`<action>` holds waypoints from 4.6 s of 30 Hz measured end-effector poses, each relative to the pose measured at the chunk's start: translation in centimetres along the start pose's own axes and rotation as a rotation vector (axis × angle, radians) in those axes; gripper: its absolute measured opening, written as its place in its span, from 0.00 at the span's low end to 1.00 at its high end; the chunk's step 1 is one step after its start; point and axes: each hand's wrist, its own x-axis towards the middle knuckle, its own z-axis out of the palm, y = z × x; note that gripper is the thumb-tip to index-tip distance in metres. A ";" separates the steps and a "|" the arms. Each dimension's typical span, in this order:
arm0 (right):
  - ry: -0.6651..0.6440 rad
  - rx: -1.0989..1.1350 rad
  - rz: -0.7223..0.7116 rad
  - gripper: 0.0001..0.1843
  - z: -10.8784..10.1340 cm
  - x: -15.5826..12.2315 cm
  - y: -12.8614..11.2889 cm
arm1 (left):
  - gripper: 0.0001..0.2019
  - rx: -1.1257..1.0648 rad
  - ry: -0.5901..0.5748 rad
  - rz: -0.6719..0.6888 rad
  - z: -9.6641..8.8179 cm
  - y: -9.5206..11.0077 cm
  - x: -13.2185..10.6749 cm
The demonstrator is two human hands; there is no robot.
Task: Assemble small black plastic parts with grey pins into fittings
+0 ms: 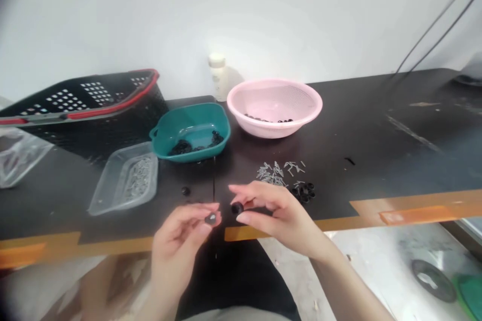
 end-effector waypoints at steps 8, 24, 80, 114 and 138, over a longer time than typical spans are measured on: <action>0.010 0.234 0.009 0.09 3.3 1.4 -0.5 | 0.07 0.424 0.056 0.296 -1.5 2.6 -0.4; -0.006 0.284 0.052 0.14 5.7 1.9 -1.1 | 0.06 0.441 0.017 0.316 -3.9 3.1 -0.6; -0.001 0.646 0.165 0.13 7.1 1.4 0.0 | 0.07 0.650 -0.070 0.357 -4.5 5.2 -0.4; 0.075 0.566 0.219 0.11 9.3 1.6 -1.7 | 0.10 0.607 0.015 0.373 -5.8 5.3 -0.7; 0.218 0.145 -0.060 0.06 10.9 1.7 -1.6 | 0.09 0.445 0.045 0.617 -6.4 2.2 0.9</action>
